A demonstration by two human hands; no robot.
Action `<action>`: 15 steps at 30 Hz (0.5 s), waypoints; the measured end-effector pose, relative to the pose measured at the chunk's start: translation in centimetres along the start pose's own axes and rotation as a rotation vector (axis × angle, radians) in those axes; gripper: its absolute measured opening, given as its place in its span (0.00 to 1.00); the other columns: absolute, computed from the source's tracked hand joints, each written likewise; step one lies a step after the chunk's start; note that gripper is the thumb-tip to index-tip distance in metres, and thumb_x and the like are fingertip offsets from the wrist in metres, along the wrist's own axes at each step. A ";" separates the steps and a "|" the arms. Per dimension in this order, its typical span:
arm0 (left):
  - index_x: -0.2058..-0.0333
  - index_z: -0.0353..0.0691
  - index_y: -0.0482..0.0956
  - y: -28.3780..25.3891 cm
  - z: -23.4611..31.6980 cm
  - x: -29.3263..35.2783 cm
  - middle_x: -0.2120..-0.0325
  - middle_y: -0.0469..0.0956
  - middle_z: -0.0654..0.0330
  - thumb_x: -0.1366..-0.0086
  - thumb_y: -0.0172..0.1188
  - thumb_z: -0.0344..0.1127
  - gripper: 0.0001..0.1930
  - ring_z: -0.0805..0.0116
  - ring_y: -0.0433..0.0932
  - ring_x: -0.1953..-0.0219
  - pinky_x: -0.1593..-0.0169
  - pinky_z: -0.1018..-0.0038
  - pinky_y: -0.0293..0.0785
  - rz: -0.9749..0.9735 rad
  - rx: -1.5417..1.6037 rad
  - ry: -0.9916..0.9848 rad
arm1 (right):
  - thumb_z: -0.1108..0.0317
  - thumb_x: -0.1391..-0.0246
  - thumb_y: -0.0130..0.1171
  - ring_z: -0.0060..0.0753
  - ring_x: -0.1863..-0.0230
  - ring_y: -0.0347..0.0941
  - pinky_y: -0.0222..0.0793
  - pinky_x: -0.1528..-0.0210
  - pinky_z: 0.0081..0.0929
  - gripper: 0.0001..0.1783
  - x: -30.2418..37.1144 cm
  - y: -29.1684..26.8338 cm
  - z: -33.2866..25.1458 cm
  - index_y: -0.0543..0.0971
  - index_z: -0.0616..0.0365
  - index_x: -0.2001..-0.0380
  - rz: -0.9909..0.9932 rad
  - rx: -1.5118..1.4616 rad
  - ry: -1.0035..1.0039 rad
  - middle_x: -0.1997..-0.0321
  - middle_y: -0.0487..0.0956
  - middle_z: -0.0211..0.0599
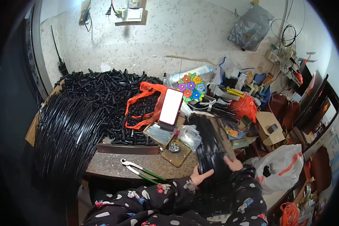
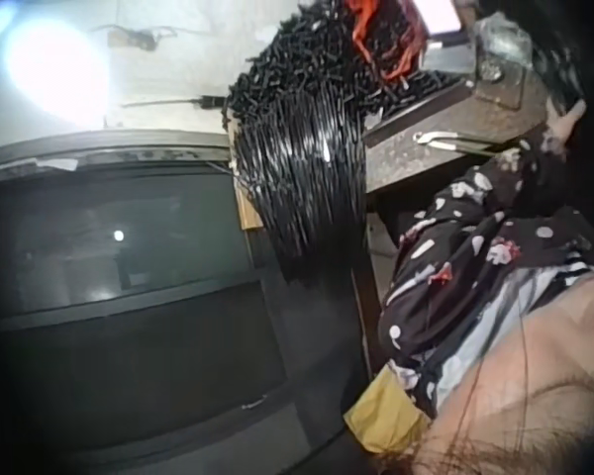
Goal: Cutting, organizing, and bundling black wire harnesses at a workbench.
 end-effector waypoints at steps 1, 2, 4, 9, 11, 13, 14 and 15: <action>0.41 0.33 0.39 -0.1 -1.8 -1.8 0.46 0.57 0.44 0.65 0.71 0.58 0.62 0.53 0.60 0.45 0.45 0.63 0.59 0.118 0.065 0.154 | 0.34 0.54 0.47 0.43 0.58 0.74 0.65 0.56 0.32 0.41 1.7 0.0 -3.0 0.75 0.71 0.64 0.025 -0.067 -0.150 0.66 0.77 0.55; 0.42 0.31 0.42 0.5 -1.7 -1.5 0.48 0.60 0.46 0.65 0.72 0.54 0.60 0.56 0.63 0.47 0.46 0.65 0.62 0.236 -0.030 0.181 | 0.40 0.54 0.52 0.37 0.61 0.73 0.65 0.57 0.29 0.37 2.3 0.1 -3.1 0.74 0.71 0.61 -0.221 -0.130 0.118 0.65 0.77 0.49; 0.44 0.27 0.46 1.4 -1.0 0.1 0.50 0.63 0.46 0.67 0.75 0.50 0.59 0.60 0.66 0.49 0.47 0.68 0.64 0.324 -0.129 0.237 | 0.48 0.51 0.56 0.29 0.63 0.73 0.66 0.60 0.26 0.31 4.0 2.5 0.6 0.72 0.70 0.58 -0.466 -0.472 0.415 0.63 0.77 0.42; 0.44 0.27 0.47 0.5 -1.5 0.7 0.51 0.65 0.46 0.66 0.74 0.48 0.56 0.60 0.68 0.51 0.47 0.70 0.63 0.193 -0.324 0.256 | 0.60 0.46 0.54 0.32 0.60 0.72 0.67 0.55 0.29 0.24 8.9 6.4 0.6 0.67 0.67 0.53 -0.376 -1.506 0.394 0.59 0.75 0.37; 0.43 0.29 0.44 1.5 1.1 3.2 0.50 0.63 0.43 0.66 0.73 0.53 0.60 0.56 0.67 0.49 0.47 0.68 0.63 0.162 -0.404 0.297 | 0.67 0.50 0.57 0.32 0.58 0.71 0.66 0.54 0.28 0.23 9.6 2.7 -4.4 0.66 0.66 0.52 -0.256 -1.343 0.305 0.57 0.74 0.37; 0.43 0.29 0.44 3.2 5.2 5.2 0.48 0.61 0.46 0.65 0.74 0.45 0.57 0.60 0.64 0.47 0.44 0.70 0.59 0.112 -0.342 0.325 | 0.74 0.55 0.59 0.30 0.57 0.70 0.65 0.53 0.28 0.24 9.1 -0.1 -6.7 0.66 0.65 0.53 -0.086 -1.228 0.083 0.57 0.73 0.38; 0.42 0.30 0.43 3.6 5.9 4.6 0.48 0.61 0.46 0.64 0.74 0.42 0.57 0.61 0.63 0.46 0.44 0.70 0.58 0.054 -0.309 0.490 | 0.78 0.59 0.59 0.30 0.56 0.69 0.64 0.52 0.27 0.26 8.5 -2.1 -8.5 0.66 0.65 0.52 -0.029 -1.125 0.032 0.56 0.73 0.38; 0.42 0.31 0.42 3.9 6.9 4.4 0.48 0.60 0.47 0.64 0.74 0.40 0.57 0.61 0.62 0.45 0.43 0.70 0.57 -0.001 -0.277 0.656 | 0.78 0.60 0.59 0.30 0.56 0.69 0.63 0.51 0.27 0.27 7.8 -4.1 -10.3 0.65 0.65 0.52 0.047 -1.048 -0.068 0.55 0.72 0.38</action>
Point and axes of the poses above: each hand's wrist, its own x-axis away from the middle knuckle, its own y-axis out of the palm, z = x × y, the point moved 1 cm from there along -x, towards the middle knuckle
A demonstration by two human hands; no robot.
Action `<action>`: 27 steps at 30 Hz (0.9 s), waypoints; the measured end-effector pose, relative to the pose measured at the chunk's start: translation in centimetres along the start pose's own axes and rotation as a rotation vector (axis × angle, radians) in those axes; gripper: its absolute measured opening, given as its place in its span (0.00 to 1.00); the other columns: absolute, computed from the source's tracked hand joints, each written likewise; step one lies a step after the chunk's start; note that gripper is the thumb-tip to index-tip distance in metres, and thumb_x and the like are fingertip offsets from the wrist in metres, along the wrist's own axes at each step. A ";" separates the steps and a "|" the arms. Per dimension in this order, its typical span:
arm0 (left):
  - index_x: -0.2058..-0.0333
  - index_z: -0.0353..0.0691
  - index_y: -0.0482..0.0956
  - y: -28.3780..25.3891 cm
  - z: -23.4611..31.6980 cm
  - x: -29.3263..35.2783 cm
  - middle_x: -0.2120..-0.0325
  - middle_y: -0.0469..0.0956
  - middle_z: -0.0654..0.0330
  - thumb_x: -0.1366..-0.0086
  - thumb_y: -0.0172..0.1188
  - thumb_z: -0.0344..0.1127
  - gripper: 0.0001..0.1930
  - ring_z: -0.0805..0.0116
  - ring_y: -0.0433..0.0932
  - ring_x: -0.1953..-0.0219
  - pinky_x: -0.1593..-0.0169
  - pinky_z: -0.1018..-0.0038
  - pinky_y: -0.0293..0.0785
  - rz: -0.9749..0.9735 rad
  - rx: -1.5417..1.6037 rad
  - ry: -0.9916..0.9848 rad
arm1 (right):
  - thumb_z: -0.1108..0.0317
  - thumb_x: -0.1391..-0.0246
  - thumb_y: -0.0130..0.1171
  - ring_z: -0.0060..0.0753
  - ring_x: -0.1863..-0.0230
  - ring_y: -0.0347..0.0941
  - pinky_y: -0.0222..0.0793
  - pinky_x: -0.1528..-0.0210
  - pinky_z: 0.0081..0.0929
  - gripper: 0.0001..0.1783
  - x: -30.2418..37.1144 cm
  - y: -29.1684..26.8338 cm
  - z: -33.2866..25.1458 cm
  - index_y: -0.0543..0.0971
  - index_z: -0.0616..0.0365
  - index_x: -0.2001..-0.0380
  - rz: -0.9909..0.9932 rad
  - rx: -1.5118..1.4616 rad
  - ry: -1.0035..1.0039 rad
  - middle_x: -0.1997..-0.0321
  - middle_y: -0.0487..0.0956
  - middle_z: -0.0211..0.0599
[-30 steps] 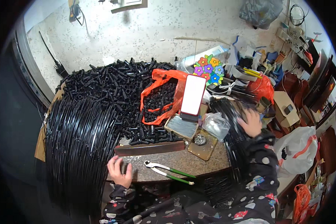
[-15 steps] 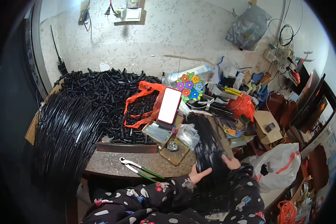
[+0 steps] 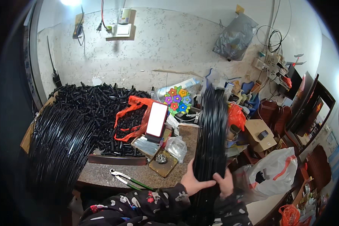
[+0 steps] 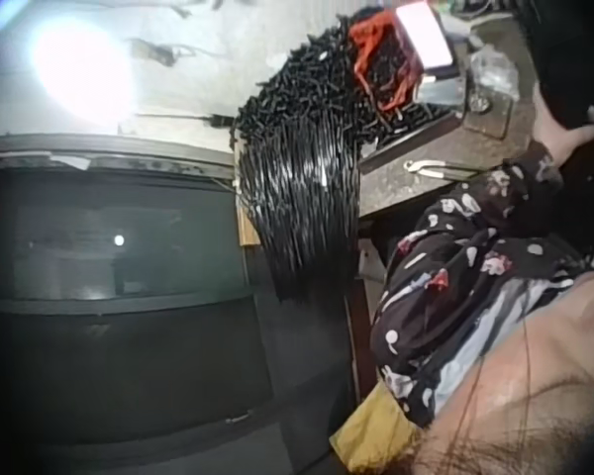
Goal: Cutting, organizing, and bundling black wire harnesses at a workbench.
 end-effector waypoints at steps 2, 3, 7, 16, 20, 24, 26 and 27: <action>0.41 0.32 0.40 1.0 4.1 -2.7 0.47 0.59 0.48 0.64 0.74 0.35 0.57 0.62 0.61 0.45 0.42 0.69 0.56 -0.095 0.094 0.248 | 0.77 0.64 0.63 0.31 0.54 0.69 0.63 0.50 0.27 0.33 -1.9 0.1 -4.6 0.63 0.65 0.50 0.020 -0.007 -0.186 0.54 0.72 0.39; 0.41 0.34 0.40 0.9 6.3 -3.9 0.48 0.60 0.47 0.63 0.74 0.36 0.57 0.62 0.61 0.45 0.43 0.69 0.57 -0.106 0.028 0.369 | 0.77 0.65 0.64 0.32 0.53 0.68 0.63 0.49 0.28 0.35 -3.0 -0.1 -6.1 0.63 0.65 0.50 0.028 -0.006 -0.252 0.54 0.71 0.39; 0.41 0.36 0.44 1.5 10.3 -8.6 0.50 0.65 0.47 0.65 0.73 0.37 0.56 0.62 0.65 0.47 0.44 0.70 0.59 -0.181 -0.078 0.570 | 0.76 0.66 0.65 0.34 0.51 0.68 0.63 0.48 0.29 0.38 -6.8 -0.7 -8.4 0.61 0.65 0.48 -0.003 -0.134 -0.453 0.52 0.71 0.39; 0.43 0.36 0.52 1.2 7.7 -11.0 0.51 0.68 0.50 0.69 0.76 0.41 0.54 0.64 0.66 0.47 0.43 0.70 0.58 -0.365 -0.105 0.647 | 0.80 0.70 0.65 0.33 0.49 0.66 0.59 0.45 0.29 0.39 -7.6 -4.0 -5.9 0.64 0.64 0.48 -0.210 0.147 -0.435 0.50 0.70 0.37; 0.43 0.33 0.50 4.4 14.8 -11.5 0.52 0.68 0.50 0.71 0.77 0.44 0.58 0.65 0.66 0.48 0.44 0.71 0.59 -0.395 -0.039 0.795 | 0.84 0.67 0.60 0.27 0.62 0.72 0.71 0.64 0.22 0.37 -6.3 -5.2 -14.1 0.63 0.60 0.48 0.113 -0.044 -0.537 0.56 0.72 0.36; 0.51 0.31 0.62 7.0 18.4 -11.8 0.63 0.76 0.47 0.71 0.75 0.43 0.47 0.60 0.76 0.59 0.55 0.71 0.71 -0.354 -0.108 0.944 | 0.77 0.61 0.62 0.25 0.64 0.73 0.69 0.59 0.22 0.22 -5.5 -3.1 -19.7 0.73 0.63 0.58 -0.133 -0.051 -0.839 0.61 0.76 0.33; 0.58 0.31 0.68 8.4 18.4 -10.3 0.69 0.77 0.51 0.68 0.74 0.39 0.36 0.64 0.78 0.67 0.61 0.73 0.74 -0.214 -0.200 1.136 | 0.77 0.60 0.62 0.24 0.65 0.73 0.69 0.59 0.21 0.19 -5.1 -5.3 -19.2 0.75 0.63 0.60 -0.109 -0.022 -0.800 0.62 0.77 0.32; 0.54 0.32 0.67 8.9 18.5 -9.5 0.66 0.76 0.51 0.61 0.69 0.34 0.33 0.65 0.77 0.64 0.58 0.73 0.73 -0.347 -0.126 1.078 | 0.76 0.58 0.61 0.27 0.62 0.74 0.70 0.58 0.24 0.19 -4.7 -6.0 -18.5 0.74 0.62 0.58 -0.066 -0.059 -0.806 0.61 0.77 0.35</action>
Point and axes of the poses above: each hand's wrist, its own x-axis away from the middle knuckle, its own y-axis out of the palm, z = x × y, the point moved 1 cm from there along -x, towards the middle knuckle
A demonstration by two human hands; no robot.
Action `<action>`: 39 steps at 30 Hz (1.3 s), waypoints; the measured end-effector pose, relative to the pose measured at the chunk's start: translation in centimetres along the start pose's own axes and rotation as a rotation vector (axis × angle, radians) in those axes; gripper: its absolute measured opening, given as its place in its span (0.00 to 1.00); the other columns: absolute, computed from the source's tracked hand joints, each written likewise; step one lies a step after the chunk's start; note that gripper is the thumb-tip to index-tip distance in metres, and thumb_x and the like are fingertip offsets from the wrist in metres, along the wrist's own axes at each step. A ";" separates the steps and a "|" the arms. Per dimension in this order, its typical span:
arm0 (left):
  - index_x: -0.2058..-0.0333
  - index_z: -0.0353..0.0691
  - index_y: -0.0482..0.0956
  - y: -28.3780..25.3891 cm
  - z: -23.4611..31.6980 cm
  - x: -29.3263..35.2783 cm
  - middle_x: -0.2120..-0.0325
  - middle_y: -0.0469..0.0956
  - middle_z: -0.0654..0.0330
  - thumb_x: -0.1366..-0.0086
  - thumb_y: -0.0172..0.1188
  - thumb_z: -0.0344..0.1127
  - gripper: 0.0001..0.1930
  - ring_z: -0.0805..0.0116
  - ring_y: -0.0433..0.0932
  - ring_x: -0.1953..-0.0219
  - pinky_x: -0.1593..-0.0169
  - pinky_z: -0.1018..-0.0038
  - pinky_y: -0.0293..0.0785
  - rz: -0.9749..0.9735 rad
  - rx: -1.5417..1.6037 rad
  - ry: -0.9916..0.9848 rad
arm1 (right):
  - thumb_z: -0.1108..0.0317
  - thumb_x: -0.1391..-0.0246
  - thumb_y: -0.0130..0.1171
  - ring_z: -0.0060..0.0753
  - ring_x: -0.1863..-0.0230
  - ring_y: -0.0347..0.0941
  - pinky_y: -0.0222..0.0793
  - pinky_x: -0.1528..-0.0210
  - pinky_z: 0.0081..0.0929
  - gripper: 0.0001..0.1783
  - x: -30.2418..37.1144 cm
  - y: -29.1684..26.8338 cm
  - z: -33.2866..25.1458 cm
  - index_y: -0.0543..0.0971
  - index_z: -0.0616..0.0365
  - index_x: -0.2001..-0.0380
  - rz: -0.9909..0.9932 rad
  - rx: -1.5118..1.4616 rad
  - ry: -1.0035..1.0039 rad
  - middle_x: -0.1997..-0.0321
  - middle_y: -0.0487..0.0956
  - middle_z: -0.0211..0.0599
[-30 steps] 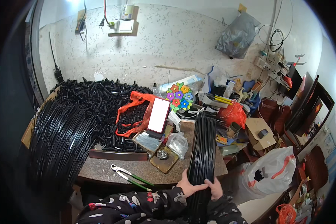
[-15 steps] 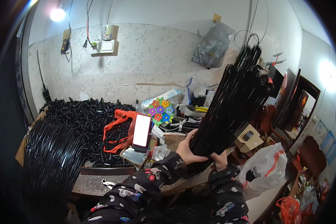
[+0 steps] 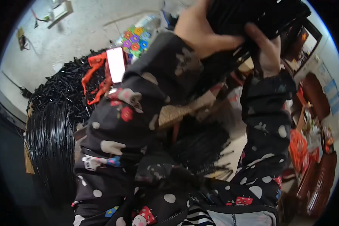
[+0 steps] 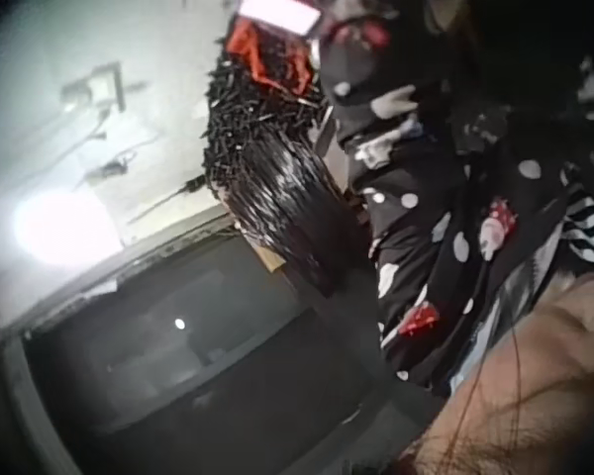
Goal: Cutting, organizing, and bundling black wire harnesses at a workbench.
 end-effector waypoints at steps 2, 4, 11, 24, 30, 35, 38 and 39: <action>0.64 0.34 0.76 0.7 -0.4 0.9 0.70 0.78 0.59 0.55 0.68 0.28 0.17 0.71 0.77 0.65 0.60 0.75 0.74 -0.187 -0.013 0.014 | 0.76 0.57 0.59 0.31 0.60 0.74 0.70 0.57 0.26 0.19 2.0 -0.7 -1.0 0.74 0.61 0.57 0.075 -0.024 0.006 0.59 0.76 0.37; 0.62 0.33 0.74 3.1 1.5 1.1 0.69 0.78 0.58 0.55 0.67 0.27 0.19 0.70 0.77 0.65 0.60 0.75 0.74 -0.202 0.140 -0.015 | 0.64 0.57 0.63 0.34 0.58 0.73 0.65 0.48 0.27 0.24 4.1 -2.6 -3.6 0.73 0.65 0.57 0.027 0.132 -0.114 0.60 0.77 0.43; 0.56 0.30 0.68 9.2 5.5 0.5 0.68 0.77 0.55 0.54 0.62 0.24 0.24 0.69 0.77 0.67 0.63 0.75 0.75 -0.264 0.604 -0.031 | 0.68 0.56 0.62 0.32 0.65 0.75 0.72 0.59 0.25 0.18 6.8 -3.9 -10.2 0.75 0.64 0.60 0.124 0.197 -0.101 0.62 0.77 0.40; 0.53 0.36 0.68 10.3 2.1 3.6 0.59 0.74 0.54 0.50 0.62 0.24 0.23 0.66 0.74 0.58 0.55 0.73 0.71 -0.216 0.945 -0.363 | 0.71 0.58 0.63 0.26 0.69 0.75 0.73 0.63 0.23 0.14 7.8 -3.9 -7.7 0.76 0.62 0.65 0.104 0.172 0.089 0.69 0.78 0.35; 0.58 0.32 0.69 3.3 -0.1 5.2 0.66 0.76 0.57 0.59 0.65 0.21 0.25 0.69 0.76 0.65 0.59 0.73 0.73 0.072 0.546 -0.624 | 0.75 0.59 0.62 0.25 0.69 0.74 0.70 0.63 0.20 0.15 3.1 1.3 -2.5 0.77 0.64 0.64 0.058 0.130 0.437 0.66 0.78 0.35; 0.53 0.33 0.64 -0.6 -5.1 10.2 0.61 0.73 0.58 0.58 0.65 0.21 0.30 0.70 0.74 0.61 0.56 0.73 0.71 0.281 0.522 -0.825 | 0.78 0.60 0.61 0.28 0.64 0.74 0.70 0.59 0.25 0.20 2.7 4.0 6.2 0.73 0.67 0.59 0.035 -0.007 0.614 0.62 0.77 0.39; 0.54 0.33 0.66 -6.0 -8.3 11.9 0.62 0.74 0.58 0.57 0.65 0.22 0.29 0.69 0.74 0.61 0.56 0.73 0.71 0.416 0.472 -0.802 | 0.77 0.61 0.63 0.28 0.65 0.73 0.70 0.60 0.25 0.20 0.4 8.0 12.5 0.73 0.66 0.60 -0.083 -0.103 0.638 0.63 0.77 0.38; 0.55 0.33 0.67 -6.5 -10.1 12.1 0.62 0.74 0.58 0.57 0.65 0.22 0.28 0.69 0.74 0.61 0.56 0.73 0.71 0.433 0.459 -0.819 | 0.76 0.61 0.64 0.27 0.65 0.73 0.69 0.60 0.25 0.20 -0.5 8.2 14.4 0.73 0.66 0.60 -0.102 -0.082 0.624 0.64 0.77 0.37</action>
Point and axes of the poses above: each hand's wrist, its own x-axis away from the middle knuckle, its own y-axis out of the palm, z = x × y, the point moved 1 cm from there along -x, towards the middle knuckle
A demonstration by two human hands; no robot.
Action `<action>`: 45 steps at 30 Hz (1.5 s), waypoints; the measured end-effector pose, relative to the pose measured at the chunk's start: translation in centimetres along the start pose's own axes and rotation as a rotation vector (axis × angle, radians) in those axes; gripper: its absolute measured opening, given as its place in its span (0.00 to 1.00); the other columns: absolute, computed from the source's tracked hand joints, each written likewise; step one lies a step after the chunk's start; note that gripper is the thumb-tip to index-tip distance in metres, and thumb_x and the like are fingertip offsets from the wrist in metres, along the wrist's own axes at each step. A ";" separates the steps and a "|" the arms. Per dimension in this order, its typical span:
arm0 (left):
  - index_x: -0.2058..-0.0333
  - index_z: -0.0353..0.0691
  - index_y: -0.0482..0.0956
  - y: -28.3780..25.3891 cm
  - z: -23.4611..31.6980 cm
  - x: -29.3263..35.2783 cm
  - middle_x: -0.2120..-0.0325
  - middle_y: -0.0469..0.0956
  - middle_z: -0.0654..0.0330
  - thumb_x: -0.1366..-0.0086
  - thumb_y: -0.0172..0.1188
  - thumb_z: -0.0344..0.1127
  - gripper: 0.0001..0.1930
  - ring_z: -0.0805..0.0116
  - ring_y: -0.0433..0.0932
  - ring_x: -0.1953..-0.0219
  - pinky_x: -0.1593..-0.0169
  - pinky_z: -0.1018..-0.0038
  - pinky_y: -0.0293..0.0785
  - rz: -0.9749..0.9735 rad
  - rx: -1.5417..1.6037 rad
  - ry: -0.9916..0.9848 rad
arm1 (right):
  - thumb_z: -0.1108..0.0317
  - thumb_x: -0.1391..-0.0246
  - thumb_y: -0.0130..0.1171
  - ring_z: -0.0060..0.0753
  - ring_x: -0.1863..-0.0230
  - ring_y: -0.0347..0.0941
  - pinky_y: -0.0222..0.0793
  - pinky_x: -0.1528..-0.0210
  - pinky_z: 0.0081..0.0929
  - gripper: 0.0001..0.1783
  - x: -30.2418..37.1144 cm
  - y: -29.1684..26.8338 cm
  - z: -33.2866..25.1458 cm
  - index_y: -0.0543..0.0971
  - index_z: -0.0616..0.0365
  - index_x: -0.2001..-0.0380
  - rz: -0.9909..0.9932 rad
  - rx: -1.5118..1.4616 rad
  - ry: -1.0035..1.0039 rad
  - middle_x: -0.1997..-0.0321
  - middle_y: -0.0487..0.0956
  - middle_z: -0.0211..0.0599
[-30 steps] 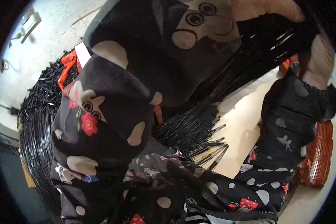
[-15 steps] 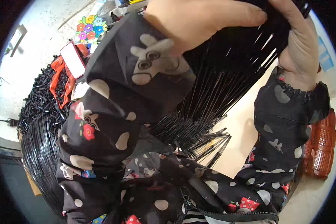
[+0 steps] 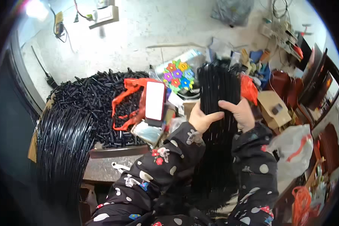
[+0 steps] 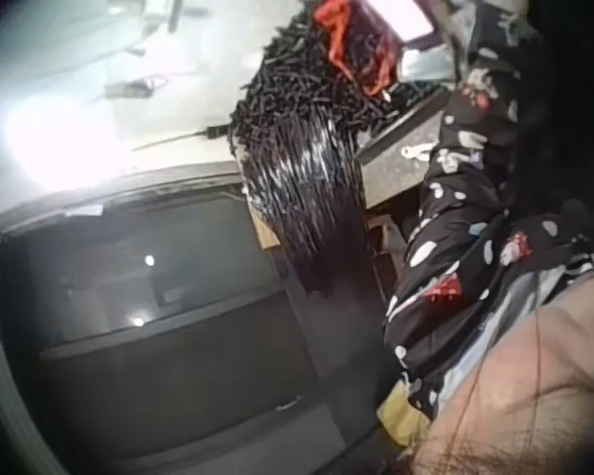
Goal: Cutting, organizing, and bundling black wire harnesses at a workbench.
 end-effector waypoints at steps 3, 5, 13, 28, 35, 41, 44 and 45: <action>0.57 0.34 0.69 -3.7 -3.7 -2.0 0.64 0.75 0.56 0.54 0.61 0.22 0.22 0.65 0.76 0.63 0.59 0.70 0.73 0.170 0.018 -0.073 | 0.75 0.61 0.64 0.26 0.65 0.73 0.68 0.61 0.25 0.20 -5.3 -1.2 6.7 0.74 0.65 0.61 -0.065 0.070 0.185 0.63 0.77 0.35; 0.56 0.34 0.69 -4.9 -5.3 -3.1 0.64 0.76 0.56 0.54 0.63 0.24 0.23 0.65 0.76 0.63 0.59 0.71 0.73 0.231 -0.103 -0.057 | 0.74 0.60 0.63 0.26 0.65 0.73 0.68 0.61 0.25 0.18 -7.1 -1.7 8.7 0.75 0.64 0.62 -0.126 0.058 0.291 0.64 0.77 0.34; 0.51 0.25 0.61 -8.9 -15.8 -3.2 0.58 0.64 0.33 0.57 0.64 0.48 0.40 0.38 0.64 0.53 0.49 0.60 0.62 0.806 -0.981 -0.033 | 0.49 0.52 0.55 0.49 0.52 0.68 0.62 0.49 0.34 0.35 -8.6 -3.6 22.2 0.65 0.67 0.50 -0.110 0.860 0.142 0.55 0.72 0.54; 0.44 0.45 0.59 -16.8 2.1 2.1 0.41 0.45 0.43 0.47 0.54 0.55 0.35 0.44 0.43 0.38 0.42 0.46 0.42 0.455 -1.822 0.318 | 0.36 0.50 0.40 0.56 0.42 0.56 0.52 0.41 0.38 0.46 -5.1 -5.5 25.2 0.57 0.72 0.45 -0.113 1.166 0.304 0.44 0.60 0.62; 0.42 0.44 0.55 -17.8 2.3 2.0 0.39 0.43 0.45 0.47 0.53 0.58 0.38 0.45 0.39 0.37 0.42 0.45 0.39 0.428 -1.923 0.281 | 0.39 0.48 0.41 0.54 0.41 0.55 0.50 0.41 0.38 0.43 -3.7 -4.6 23.1 0.59 0.71 0.46 -0.110 1.142 0.213 0.44 0.61 0.59; 0.42 0.35 0.52 -14.7 5.2 5.8 0.41 0.47 0.43 0.48 0.58 0.50 0.40 0.45 0.44 0.38 0.41 0.50 0.42 0.415 -1.626 0.500 | 0.50 0.45 0.45 0.50 0.45 0.60 0.53 0.43 0.36 0.30 -3.0 -2.9 19.2 0.65 0.68 0.51 -0.028 1.009 -0.074 0.49 0.67 0.53; 0.47 0.28 0.57 -12.5 9.0 10.1 0.47 0.56 0.40 0.50 0.60 0.37 0.35 0.48 0.59 0.45 0.45 0.58 0.57 0.232 -1.263 0.668 | 0.54 0.45 0.47 0.49 0.46 0.61 0.54 0.44 0.35 0.26 -3.2 -0.2 17.3 0.67 0.68 0.53 -0.103 0.933 -0.170 0.50 0.67 0.53; 0.50 0.27 0.62 -10.9 12.0 11.7 0.53 0.63 0.43 0.52 0.60 0.34 0.30 0.50 0.65 0.52 0.51 0.62 0.64 0.163 -1.325 0.737 | 0.57 0.47 0.49 0.49 0.46 0.61 0.55 0.44 0.35 0.24 -2.8 1.6 15.8 0.68 0.67 0.55 -0.090 0.918 -0.188 0.50 0.67 0.52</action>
Point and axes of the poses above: each hand's wrist, its own x-axis away from the middle knuckle, its own y-axis out of the palm, z = x × y, the point moved 1 cm from there along -x, towards the middle knuckle
